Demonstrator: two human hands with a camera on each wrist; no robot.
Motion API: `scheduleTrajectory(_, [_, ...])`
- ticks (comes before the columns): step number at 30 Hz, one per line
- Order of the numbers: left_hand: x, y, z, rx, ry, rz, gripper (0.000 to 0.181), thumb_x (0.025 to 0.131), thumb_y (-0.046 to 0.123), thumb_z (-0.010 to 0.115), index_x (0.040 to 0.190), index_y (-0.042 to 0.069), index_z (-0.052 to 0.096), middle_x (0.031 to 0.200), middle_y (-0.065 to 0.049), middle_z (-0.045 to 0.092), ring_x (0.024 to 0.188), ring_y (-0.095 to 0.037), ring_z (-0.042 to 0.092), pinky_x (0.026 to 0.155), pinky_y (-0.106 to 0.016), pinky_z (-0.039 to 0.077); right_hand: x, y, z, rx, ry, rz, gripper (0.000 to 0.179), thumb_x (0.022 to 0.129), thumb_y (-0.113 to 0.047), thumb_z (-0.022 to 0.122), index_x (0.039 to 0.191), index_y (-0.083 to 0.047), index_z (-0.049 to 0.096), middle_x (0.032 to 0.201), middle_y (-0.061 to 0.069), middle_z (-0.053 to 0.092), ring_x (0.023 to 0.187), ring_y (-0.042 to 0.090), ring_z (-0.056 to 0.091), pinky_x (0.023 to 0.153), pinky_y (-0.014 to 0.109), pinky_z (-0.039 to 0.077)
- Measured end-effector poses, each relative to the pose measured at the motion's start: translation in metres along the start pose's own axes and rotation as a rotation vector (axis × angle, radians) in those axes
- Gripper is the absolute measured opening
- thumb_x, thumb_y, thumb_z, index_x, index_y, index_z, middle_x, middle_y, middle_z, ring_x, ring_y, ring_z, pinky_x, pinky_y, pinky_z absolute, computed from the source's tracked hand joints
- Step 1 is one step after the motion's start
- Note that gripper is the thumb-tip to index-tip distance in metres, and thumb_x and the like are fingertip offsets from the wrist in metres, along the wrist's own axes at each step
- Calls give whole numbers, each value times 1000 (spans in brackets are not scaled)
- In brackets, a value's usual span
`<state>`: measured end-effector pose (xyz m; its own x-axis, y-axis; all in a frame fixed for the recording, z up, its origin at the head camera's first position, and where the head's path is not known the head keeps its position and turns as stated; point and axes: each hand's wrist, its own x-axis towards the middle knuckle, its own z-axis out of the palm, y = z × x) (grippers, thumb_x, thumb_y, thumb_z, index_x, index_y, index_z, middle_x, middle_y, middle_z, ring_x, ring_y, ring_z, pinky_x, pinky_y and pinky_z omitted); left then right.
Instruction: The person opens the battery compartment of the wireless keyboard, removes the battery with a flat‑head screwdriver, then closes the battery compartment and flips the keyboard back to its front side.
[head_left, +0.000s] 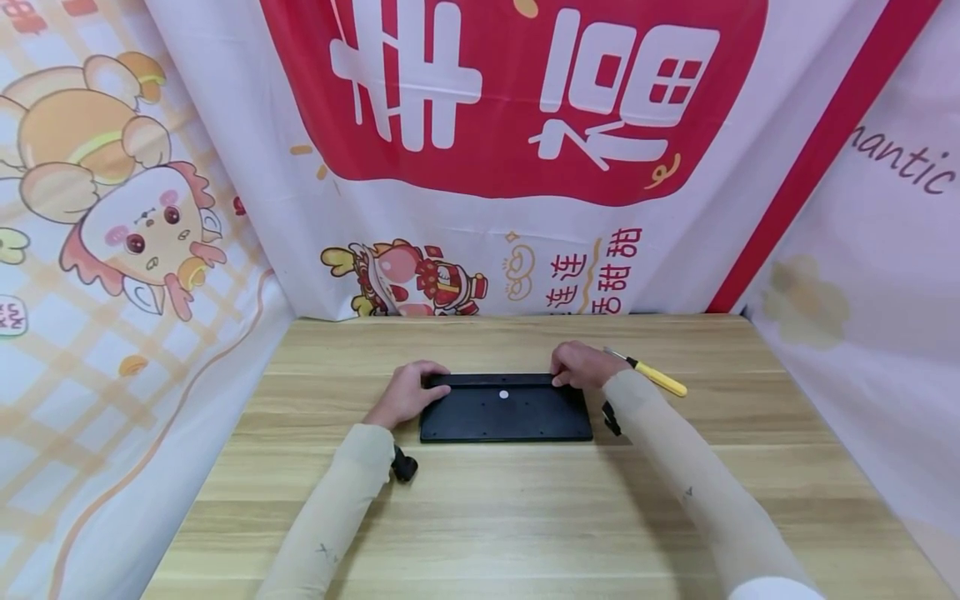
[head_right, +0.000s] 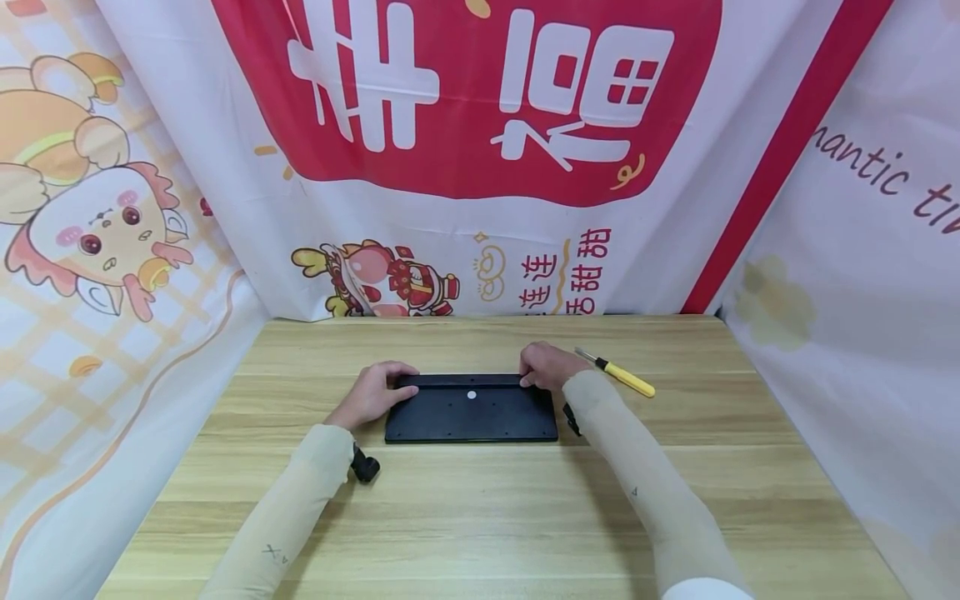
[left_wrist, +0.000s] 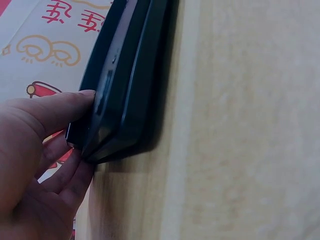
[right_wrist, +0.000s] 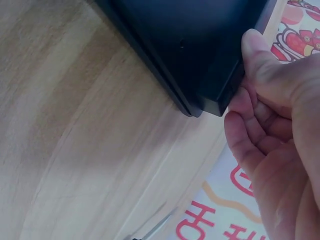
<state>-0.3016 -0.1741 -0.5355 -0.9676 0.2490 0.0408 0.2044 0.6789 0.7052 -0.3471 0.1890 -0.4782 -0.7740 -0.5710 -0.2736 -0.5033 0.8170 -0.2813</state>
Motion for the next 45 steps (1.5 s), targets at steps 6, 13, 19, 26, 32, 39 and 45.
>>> scheduleTrajectory(6, [0,1,0,4,2,3,29,97,22,79,126,17,76,138,-7,71,137,-30,61,118,-53,47,1,4,-1,43,21,20,6,97,-22,77,96,-16,75,96,-1,72,86,15,63,86,34,58])
scheduleTrajectory(13, [2,0,2,-2,5,12,28,97,22,79,125,17,77,137,-7,71,136,-30,61,118,-53,47,-6,6,5,96,83,-8,8,97,-17,78,94,-13,72,91,-1,70,82,15,61,79,32,57])
scheduleTrajectory(19, [2,-1,1,13,4,14,29,97,23,79,126,16,77,137,-7,71,137,-31,61,118,-53,47,-11,6,11,131,153,-50,8,98,-13,76,95,-10,69,90,0,67,77,13,59,69,27,53])
scheduleTrajectory(26, [-1,1,2,11,0,6,29,97,23,79,126,16,77,137,-8,71,137,-30,61,119,-52,47,-17,10,16,186,215,-80,4,98,-8,76,98,-8,71,92,-1,70,81,12,61,73,30,56])
scheduleTrajectory(32, [0,0,2,7,5,11,28,97,23,79,125,17,77,137,-8,71,136,-30,61,118,-52,47,-20,12,14,181,224,-79,8,98,-2,73,104,-8,75,96,0,74,89,13,67,82,35,60])
scheduleTrajectory(39, [0,1,1,-6,-2,11,29,97,23,79,125,16,77,137,-7,71,136,-30,61,119,-53,46,-23,10,10,145,212,-96,11,99,-1,71,104,-8,77,97,-1,74,88,11,66,82,34,60])
scheduleTrajectory(45, [0,1,1,-12,1,8,28,98,22,78,125,15,77,137,-8,71,136,-31,61,119,-54,46,-22,9,2,172,191,-117,13,99,2,68,104,-5,77,98,5,77,88,12,66,82,35,60])
